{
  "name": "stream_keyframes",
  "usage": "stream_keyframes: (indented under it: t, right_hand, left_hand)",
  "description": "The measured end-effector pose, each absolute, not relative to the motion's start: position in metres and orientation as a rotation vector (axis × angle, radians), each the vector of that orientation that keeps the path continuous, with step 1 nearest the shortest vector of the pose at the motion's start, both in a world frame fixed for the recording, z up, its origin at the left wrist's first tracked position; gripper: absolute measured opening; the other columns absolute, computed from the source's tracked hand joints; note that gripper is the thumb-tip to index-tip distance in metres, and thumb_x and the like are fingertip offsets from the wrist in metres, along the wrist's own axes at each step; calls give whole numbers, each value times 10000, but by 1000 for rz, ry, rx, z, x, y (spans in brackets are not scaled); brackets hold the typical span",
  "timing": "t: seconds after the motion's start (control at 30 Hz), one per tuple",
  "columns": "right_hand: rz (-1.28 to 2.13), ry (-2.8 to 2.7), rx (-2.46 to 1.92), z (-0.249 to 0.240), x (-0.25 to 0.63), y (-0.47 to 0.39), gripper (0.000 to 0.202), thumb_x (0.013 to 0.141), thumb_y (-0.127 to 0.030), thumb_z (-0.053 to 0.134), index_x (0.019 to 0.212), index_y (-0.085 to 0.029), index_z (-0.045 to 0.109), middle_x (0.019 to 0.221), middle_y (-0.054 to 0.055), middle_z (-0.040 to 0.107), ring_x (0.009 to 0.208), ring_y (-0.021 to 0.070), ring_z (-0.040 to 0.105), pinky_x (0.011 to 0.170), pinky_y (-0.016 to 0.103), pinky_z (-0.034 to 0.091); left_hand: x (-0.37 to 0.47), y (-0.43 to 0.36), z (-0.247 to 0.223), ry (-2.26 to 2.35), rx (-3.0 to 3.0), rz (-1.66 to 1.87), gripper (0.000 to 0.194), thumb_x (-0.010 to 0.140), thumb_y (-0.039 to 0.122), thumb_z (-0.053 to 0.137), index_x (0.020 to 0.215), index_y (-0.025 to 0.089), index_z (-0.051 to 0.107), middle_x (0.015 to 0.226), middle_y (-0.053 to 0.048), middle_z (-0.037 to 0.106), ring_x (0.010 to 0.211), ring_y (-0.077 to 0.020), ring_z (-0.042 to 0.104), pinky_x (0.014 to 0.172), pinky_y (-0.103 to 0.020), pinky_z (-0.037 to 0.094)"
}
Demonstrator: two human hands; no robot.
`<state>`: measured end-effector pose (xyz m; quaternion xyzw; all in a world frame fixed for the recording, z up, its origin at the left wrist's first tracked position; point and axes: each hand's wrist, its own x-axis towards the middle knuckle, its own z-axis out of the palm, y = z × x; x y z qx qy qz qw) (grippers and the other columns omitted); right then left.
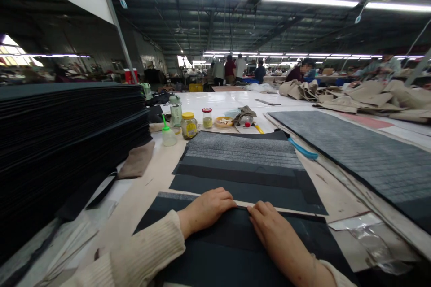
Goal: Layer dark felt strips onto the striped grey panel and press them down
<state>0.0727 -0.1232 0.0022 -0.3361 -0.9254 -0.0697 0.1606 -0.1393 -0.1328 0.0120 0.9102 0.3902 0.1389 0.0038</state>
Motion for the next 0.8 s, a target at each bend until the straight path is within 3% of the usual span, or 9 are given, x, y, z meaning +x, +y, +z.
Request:
stream_keyframes:
  t: [0.17, 0.33, 0.53, 0.8]
  right_hand:
    - [-77, -2672, -908, 5, 53, -122, 215, 770, 11, 449, 804, -172, 557, 799, 43, 559, 727, 189, 521, 704, 325, 427]
    - [-212, -2648, -869, -2, 31, -127, 259, 751, 36, 414, 780, -173, 565, 748, 46, 541, 682, 195, 503, 667, 330, 420]
    - [-331, -2715, -838, -1, 34, -127, 297, 721, 54, 424, 793, -185, 586, 786, 58, 557, 704, 217, 499, 683, 357, 417]
    - [-198, -2694, -859, 5, -8, -134, 282, 743, 58, 424, 802, -164, 587, 777, 52, 567, 711, 193, 520, 665, 304, 428]
  left_hand:
    - [-154, -142, 8, 1267, 2859, 471, 213, 889, 112, 413, 1022, 139, 578, 948, -55, 597, 876, -154, 519, 820, -257, 447]
    - [-151, -140, 12, 1203, 2945, 398, 184, 892, 122, 410, 943, 121, 587, 878, -60, 600, 833, -160, 517, 812, -265, 443]
    - [-186, -150, 15, 1270, 2867, 420, 224, 896, 111, 399, 1030, 140, 577, 946, -60, 599, 879, -149, 528, 824, -250, 447]
    - [-196, -157, 9, 1297, 2859, 444, 236, 905, 125, 378, 1023, 133, 582, 953, -72, 601, 898, -165, 527, 836, -288, 456]
